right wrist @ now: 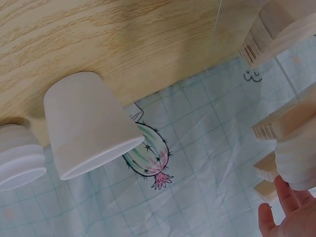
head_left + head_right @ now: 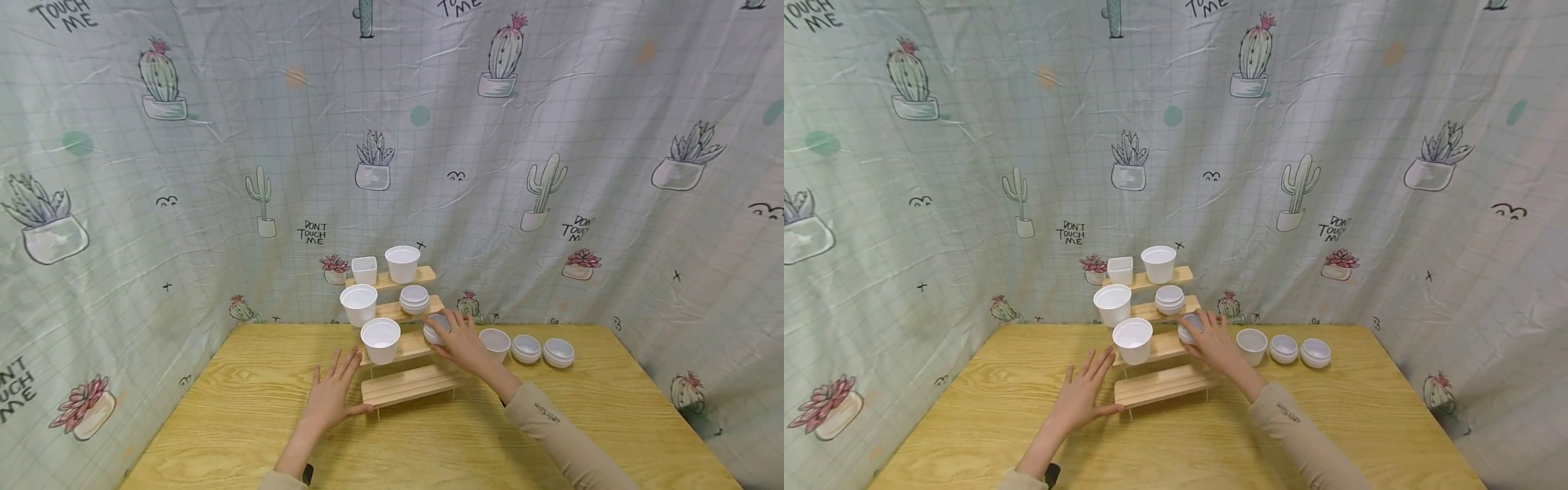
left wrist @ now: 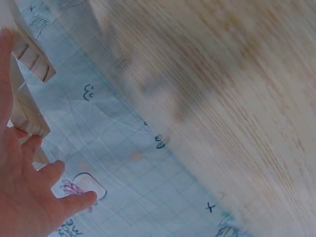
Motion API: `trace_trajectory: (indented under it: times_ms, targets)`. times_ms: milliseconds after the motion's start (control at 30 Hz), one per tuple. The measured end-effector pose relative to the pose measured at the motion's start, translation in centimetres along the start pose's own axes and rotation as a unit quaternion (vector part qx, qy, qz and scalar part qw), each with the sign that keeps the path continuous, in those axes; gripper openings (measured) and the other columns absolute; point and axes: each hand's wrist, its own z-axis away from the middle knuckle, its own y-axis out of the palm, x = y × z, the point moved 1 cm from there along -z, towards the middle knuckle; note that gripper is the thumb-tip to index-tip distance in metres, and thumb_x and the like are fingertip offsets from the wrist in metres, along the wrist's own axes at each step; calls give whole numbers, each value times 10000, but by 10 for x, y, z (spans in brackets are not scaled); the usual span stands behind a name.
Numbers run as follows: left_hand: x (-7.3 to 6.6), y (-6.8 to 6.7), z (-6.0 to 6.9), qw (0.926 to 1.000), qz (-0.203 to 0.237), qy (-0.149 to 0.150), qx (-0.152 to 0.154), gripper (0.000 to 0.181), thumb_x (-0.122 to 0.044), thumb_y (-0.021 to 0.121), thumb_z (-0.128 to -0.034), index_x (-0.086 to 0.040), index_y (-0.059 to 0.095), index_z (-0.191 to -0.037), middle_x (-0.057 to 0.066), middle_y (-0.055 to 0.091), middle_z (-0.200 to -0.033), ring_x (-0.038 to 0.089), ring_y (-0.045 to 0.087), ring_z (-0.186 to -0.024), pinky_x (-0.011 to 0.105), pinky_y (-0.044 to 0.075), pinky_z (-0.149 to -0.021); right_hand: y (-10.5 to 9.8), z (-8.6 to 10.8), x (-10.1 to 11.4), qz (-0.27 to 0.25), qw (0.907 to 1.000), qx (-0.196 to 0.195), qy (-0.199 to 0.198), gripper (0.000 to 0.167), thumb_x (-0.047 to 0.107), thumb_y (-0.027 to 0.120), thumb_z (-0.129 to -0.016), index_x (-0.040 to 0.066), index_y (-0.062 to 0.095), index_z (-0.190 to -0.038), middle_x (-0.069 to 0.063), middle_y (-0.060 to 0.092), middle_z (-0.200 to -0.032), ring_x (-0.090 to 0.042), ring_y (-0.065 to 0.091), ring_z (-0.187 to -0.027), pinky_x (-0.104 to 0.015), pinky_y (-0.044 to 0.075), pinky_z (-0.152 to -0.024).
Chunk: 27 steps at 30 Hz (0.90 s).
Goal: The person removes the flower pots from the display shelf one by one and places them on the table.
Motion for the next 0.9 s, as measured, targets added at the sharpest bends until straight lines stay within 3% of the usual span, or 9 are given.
trace_trajectory:
  times_ms: [267,533,800,900]
  targets:
    - [0,0,1,10000,39,31,-34,1006,-617,667,-604,-160,275,-1411,18,260,-1476,327,217,-1354,681,212,-983,-2,3,1,14,10000,-67,-48,529,332,677,-776,221,497,-1261,-176,476,-1173,-314,462,-1012,-528,393,-797]
    - [1,3,0,9999,-20,71,-85,997,-624,661,-610,-155,288,-1406,25,284,-1467,332,240,-1346,677,228,-978,-5,7,3,63,9985,-468,-267,506,322,713,-737,197,535,-1194,-183,503,-1142,-305,483,-983,-495,389,-758]
    - [3,4,2,9985,9,307,-464,999,-614,676,-591,-137,313,-1390,54,325,-1442,359,286,-1314,690,254,-940,-11,14,4,86,9981,-502,-349,556,299,746,-697,191,528,-1196,-173,494,-1137,-329,481,-998,-488,369,-765]
    - [3,4,1,9987,-14,273,-432,999,-616,673,-593,-139,310,-1392,44,312,-1449,355,275,-1321,689,250,-947,-14,18,5,46,9978,-554,-360,569,280,763,-677,182,541,-1192,-173,499,-1119,-336,489,-987,-503,375,-776]
